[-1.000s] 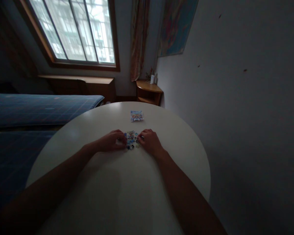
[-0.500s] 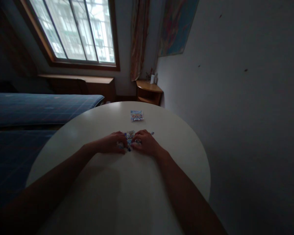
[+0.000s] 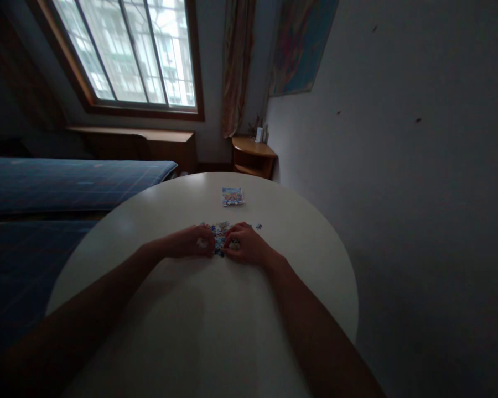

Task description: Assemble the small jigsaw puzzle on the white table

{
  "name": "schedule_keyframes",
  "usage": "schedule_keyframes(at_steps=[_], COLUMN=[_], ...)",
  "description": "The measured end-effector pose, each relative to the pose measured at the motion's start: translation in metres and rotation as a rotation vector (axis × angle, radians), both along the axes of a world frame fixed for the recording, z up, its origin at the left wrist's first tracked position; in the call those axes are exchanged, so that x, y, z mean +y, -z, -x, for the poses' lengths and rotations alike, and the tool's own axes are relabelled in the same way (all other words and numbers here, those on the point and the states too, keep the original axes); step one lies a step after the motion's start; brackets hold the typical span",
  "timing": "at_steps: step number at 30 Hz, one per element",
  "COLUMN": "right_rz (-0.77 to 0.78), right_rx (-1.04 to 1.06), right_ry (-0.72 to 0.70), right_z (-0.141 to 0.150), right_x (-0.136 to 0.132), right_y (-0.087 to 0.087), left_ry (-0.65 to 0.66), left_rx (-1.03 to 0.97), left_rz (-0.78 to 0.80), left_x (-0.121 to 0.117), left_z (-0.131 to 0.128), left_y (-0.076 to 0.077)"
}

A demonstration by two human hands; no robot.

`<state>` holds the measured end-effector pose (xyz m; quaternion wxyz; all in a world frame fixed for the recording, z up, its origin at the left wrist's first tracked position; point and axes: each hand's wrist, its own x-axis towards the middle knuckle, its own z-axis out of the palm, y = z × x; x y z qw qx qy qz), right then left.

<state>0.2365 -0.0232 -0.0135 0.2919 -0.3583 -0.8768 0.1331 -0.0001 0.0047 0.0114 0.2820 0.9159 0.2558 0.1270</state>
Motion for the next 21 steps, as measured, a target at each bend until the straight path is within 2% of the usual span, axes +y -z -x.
schedule_keyframes(at_steps=[11,13,18,21], right_rz=[0.004,0.013,0.037,0.045], right_rx=[-0.022,-0.023,-0.031,-0.023], right_ry=[0.017,0.022,0.029,0.023], right_z=[-0.001,-0.001,-0.002,-0.002], right_x=[-0.001,-0.001,-0.002,-0.001], right_y=[0.000,-0.001,-0.002,-0.002], left_ry=[-0.003,-0.043,-0.260,-0.305], left_rx=[0.026,0.006,-0.021,0.000], left_rz=[0.148,0.119,-0.072,-0.165], left_x=[0.002,0.005,0.014,0.015], left_z=[0.005,0.007,0.013,0.014], left_y=[0.001,0.000,0.002,0.003])
